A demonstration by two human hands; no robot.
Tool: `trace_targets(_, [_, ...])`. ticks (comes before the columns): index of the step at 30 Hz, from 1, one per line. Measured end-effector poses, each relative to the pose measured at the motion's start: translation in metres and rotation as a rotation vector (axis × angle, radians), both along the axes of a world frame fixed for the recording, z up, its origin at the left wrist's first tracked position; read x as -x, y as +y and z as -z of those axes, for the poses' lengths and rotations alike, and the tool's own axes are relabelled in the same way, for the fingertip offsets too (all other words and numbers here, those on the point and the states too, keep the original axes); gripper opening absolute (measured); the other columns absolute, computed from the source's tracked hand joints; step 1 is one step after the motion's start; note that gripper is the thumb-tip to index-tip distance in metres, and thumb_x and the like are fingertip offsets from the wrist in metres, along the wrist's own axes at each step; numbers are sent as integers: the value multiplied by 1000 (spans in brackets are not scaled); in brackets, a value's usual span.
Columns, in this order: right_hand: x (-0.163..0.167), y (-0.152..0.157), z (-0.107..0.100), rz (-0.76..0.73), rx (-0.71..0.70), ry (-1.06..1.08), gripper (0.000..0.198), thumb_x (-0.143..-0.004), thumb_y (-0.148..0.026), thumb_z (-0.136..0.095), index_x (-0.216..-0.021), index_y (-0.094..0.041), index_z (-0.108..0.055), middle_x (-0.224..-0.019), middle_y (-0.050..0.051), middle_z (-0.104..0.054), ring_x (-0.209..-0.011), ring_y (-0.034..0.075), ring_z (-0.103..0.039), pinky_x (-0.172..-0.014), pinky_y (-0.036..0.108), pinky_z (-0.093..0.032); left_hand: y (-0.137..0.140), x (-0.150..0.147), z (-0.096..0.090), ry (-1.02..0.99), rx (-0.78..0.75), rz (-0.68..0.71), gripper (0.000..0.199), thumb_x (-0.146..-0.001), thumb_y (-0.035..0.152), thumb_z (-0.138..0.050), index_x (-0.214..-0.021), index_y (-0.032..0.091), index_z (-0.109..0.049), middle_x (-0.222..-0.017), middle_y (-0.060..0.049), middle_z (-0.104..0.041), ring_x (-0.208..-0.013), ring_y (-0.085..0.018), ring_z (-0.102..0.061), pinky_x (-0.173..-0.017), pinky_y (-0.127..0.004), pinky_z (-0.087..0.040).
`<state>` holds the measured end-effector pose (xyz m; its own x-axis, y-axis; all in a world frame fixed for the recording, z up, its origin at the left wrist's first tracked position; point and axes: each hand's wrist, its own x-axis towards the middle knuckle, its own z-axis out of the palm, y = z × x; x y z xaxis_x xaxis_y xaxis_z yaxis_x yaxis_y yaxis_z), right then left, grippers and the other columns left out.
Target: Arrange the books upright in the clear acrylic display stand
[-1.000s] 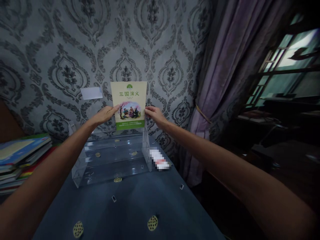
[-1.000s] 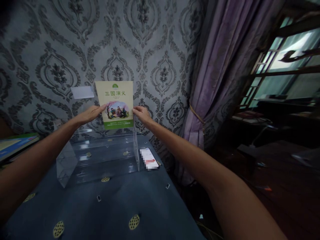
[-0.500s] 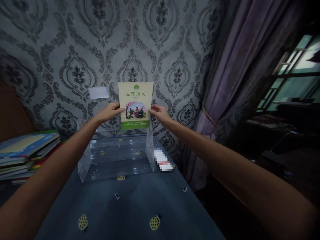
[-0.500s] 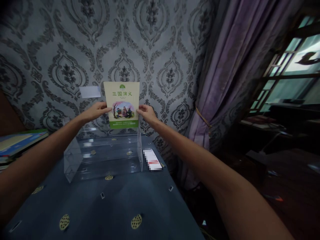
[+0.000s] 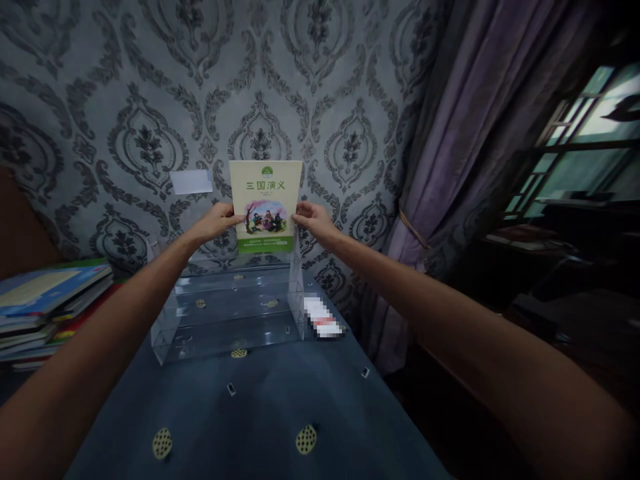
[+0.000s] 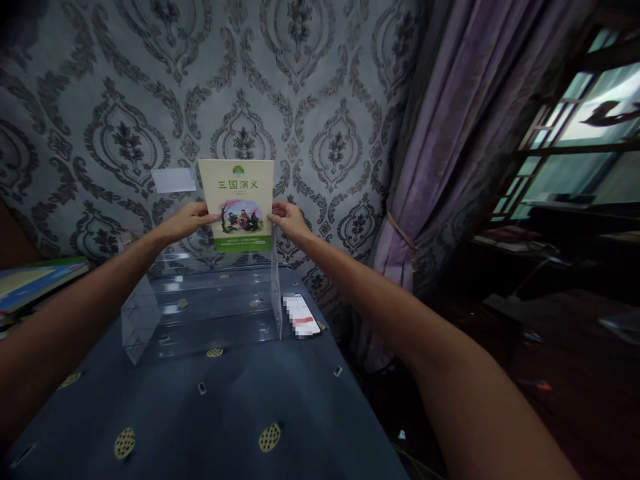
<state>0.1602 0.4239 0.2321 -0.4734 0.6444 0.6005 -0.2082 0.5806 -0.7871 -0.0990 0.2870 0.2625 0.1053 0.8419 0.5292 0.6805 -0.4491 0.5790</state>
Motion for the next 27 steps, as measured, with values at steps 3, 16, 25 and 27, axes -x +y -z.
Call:
trace_targets(3, [1, 1, 0, -2, -5, -3, 27, -67, -29, -76, -90, -20, -66, -87, 4, -77, -93, 23, -71, -92, 40, -54, 0, 0, 0, 1, -18, -5, 57, -75, 60, -69, -104, 11, -76, -97, -10, -77, -105, -33, -64, -95, -43, -50])
trace_targets(16, [5, 9, -2, 18, 4, -10, 23, -71, -23, -72, -93, -17, -67, -88, 5, -76, -93, 22, -70, -85, 36, -56, 2, -6, -2, 99, -14, -140, 55, -78, 59, -61, -101, 11, -75, -98, -8, -75, -98, -30, -63, -89, -38, -51])
trace_targets(25, [2, 7, 0, 77, -3, -54, 27, -71, -27, -70, -96, -18, -69, -84, 3, -74, -88, 21, -68, -83, 35, -54, -1, -8, -4, 116, 69, -189, 66, -82, 66, -51, -109, 10, -74, -104, -8, -73, -96, -28, -62, -76, -30, -51])
trace_targets(27, [1, 7, 1, 84, -3, -60, 26, -71, -30, -71, -94, -18, -68, -83, 3, -74, -85, 20, -67, -81, 34, -54, -2, -8, -4, 118, 56, -187, 69, -82, 69, -50, -109, 10, -74, -103, -9, -74, -94, -27, -62, -73, -29, -51])
